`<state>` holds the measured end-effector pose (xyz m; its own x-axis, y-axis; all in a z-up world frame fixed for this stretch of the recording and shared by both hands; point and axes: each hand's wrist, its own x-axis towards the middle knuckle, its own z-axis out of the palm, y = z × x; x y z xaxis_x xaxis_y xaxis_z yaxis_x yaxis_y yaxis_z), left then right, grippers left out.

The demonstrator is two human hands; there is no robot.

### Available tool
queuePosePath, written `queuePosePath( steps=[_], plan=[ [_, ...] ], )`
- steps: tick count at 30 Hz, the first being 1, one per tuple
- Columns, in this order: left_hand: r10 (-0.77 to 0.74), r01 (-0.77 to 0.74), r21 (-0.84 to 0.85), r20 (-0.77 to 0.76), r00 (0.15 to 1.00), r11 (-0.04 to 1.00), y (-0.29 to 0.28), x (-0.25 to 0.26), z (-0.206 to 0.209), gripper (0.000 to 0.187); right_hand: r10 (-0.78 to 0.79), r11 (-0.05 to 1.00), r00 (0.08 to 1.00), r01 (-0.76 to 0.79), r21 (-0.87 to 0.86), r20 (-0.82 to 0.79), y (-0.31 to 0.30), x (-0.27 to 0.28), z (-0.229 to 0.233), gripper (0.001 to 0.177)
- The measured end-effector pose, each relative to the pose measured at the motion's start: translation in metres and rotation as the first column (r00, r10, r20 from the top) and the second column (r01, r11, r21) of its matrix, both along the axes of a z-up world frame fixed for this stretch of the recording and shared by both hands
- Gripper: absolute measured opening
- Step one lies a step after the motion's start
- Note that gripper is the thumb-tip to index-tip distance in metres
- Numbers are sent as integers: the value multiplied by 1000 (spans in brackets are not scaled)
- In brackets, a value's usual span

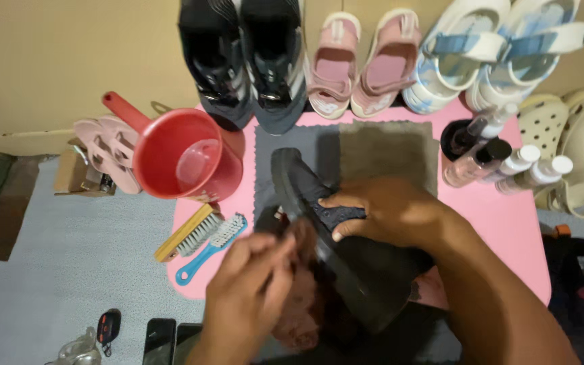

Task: The person cleans a black boot by applying a white cleaning paste with a toothbrush, scrubbing the sides and midsole, and then wiping the interior and exterior surfaces with a brown cloth.

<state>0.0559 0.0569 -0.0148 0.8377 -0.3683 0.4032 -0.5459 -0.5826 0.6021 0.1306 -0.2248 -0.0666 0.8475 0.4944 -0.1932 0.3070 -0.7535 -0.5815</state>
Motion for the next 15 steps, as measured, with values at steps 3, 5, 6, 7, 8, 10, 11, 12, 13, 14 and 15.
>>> queuePosePath(
  steps=[3, 5, 6, 7, 8, 10, 11, 12, 13, 14, 15],
  plan=[
    [5, 2, -142, 53, 999, 990, -14, 30, -23, 40, -8, 1000, 1000, 8, 7, -7, 2, 0, 11, 67],
    [-14, 17, -54, 54, 998, 998, -15, 22, -33, 41, -2, 1000, 1000, 2, 14, -12, 0, 2, 10, 67],
    [-35, 33, 43, 41, 999, 999, -16, 17, -38, 42, 1, 1000, 1000, 0, 31, -27, -1, 1, 8, 67],
    [-35, 34, 36, 44, 998, 999, -23, 14, -70, 42, 0, 1000, 1000, 0, 24, -25, -3, 1, 7, 67],
    [-237, -240, 666, 542, 807, 706, -29, 8, -102, 35, -17, 1000, 1000, 17, -7, -4, -3, 1, 4, 64],
    [-669, -714, 688, 590, 451, 126, -30, -12, -108, 29, -29, 999, 999, 30, -44, 21, -1, 0, 7, 61],
    [-302, -137, 786, 383, 873, 603, -25, -26, -82, 36, -44, 999, 999, 44, -6, 2, 0, -1, 12, 61],
    [-196, 236, 217, -189, 962, 947, -20, -39, -56, 45, -61, 998, 998, 61, 32, -17, 1, -2, 18, 61],
    [-196, 234, 211, -184, 963, 949, -9, -39, -54, 45, -59, 998, 998, 60, 25, -13, 0, -4, 13, 61],
    [-495, 488, -93, -242, 835, 868, 3, -36, -53, 37, -40, 998, 999, 39, 53, 17, -2, -4, 10, 61],
    [-753, 656, -387, -197, 627, 648, 15, -34, -50, 29, -21, 997, 999, 17, 80, 47, -3, -4, 7, 61]
  ],
)
